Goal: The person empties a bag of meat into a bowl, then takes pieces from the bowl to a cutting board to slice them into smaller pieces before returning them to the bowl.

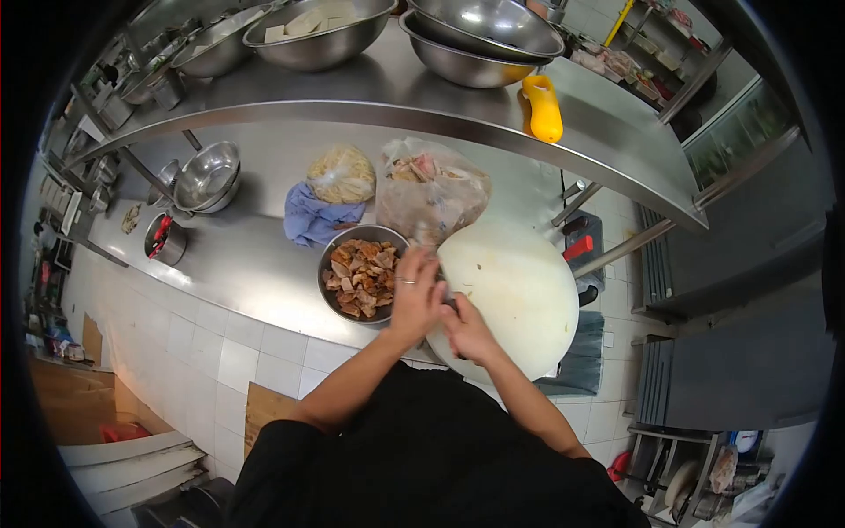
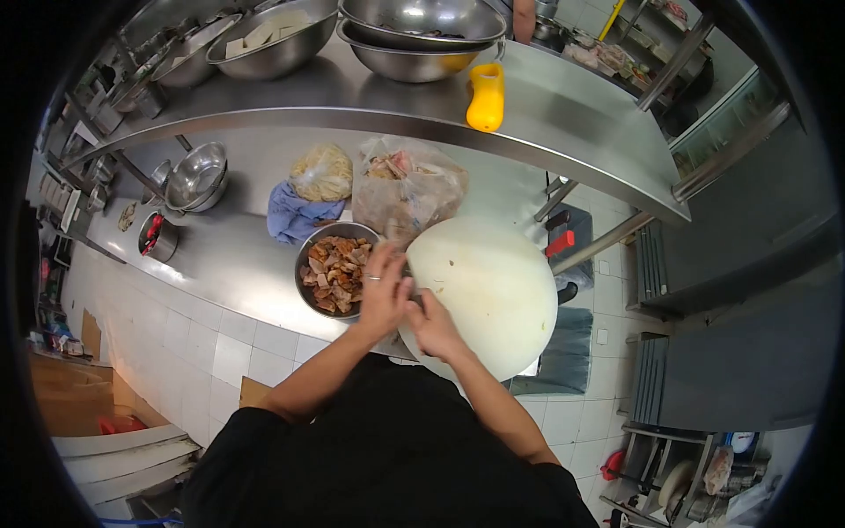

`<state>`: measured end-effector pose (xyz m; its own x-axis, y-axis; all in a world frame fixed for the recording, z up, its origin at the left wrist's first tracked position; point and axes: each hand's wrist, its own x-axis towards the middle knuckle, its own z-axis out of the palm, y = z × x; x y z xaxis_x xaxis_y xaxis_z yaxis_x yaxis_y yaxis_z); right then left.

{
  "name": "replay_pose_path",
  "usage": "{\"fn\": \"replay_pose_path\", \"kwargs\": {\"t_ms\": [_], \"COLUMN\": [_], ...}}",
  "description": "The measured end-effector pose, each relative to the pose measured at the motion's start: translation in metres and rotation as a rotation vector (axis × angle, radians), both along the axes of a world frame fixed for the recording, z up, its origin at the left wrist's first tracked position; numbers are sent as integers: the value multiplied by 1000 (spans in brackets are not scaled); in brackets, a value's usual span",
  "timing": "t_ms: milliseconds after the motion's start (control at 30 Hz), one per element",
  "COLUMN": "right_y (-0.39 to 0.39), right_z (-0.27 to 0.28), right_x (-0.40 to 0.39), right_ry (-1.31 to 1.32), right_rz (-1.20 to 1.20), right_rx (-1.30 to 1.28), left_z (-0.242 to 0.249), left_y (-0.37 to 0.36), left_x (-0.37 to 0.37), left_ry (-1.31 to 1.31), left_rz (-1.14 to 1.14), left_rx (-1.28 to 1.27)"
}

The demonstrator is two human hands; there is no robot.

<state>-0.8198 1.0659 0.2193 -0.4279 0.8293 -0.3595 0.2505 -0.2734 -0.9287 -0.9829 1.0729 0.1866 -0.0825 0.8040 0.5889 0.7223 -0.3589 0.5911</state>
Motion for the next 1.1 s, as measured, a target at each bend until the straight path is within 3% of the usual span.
{"fn": "replay_pose_path", "kwargs": {"t_ms": [133,200,300,467,567,633,733,767,867,1000,1067,1100], "right_y": [5,8,5,-21,-31,-33,-31,-32,-34,-33,-32,-31], "right_z": [13,18,14,3,-15,-16,-23,-18,-19,-12,-11,-10], "right_x": [-57,-61,-14,69,87,85,81,80,84,86,87,88], "right_ry": [-91,-188,-37,17,57,160,68,82,112,95,109,113], "right_rz": [72,11,-114,-299,-496,-620,-621,-613,-559,-540,-514,-512], "right_rx": [50,61,-81,-49,-102,-79,-23,-43,-23,-41,-47,-49], "left_z": [-4,-15,-9,35,44,53,36,63,23,49,70,79], "left_y": [-9,-13,2,133,223,253,272,261,272,267,250,242], "left_x": [-69,-97,-112,-118,-119,-111,-98,-92,-103,-125,-142,-144], "left_ry": [-56,131,214,-109,-60,227,415,357,355,337,188,192], "left_rz": [146,211,292,83,78,226,209,168,151,182,94,95], "left_rx": [44,-117,-42,-35,-98,-769,-609,-688,-536,-650,-289,-290]}}
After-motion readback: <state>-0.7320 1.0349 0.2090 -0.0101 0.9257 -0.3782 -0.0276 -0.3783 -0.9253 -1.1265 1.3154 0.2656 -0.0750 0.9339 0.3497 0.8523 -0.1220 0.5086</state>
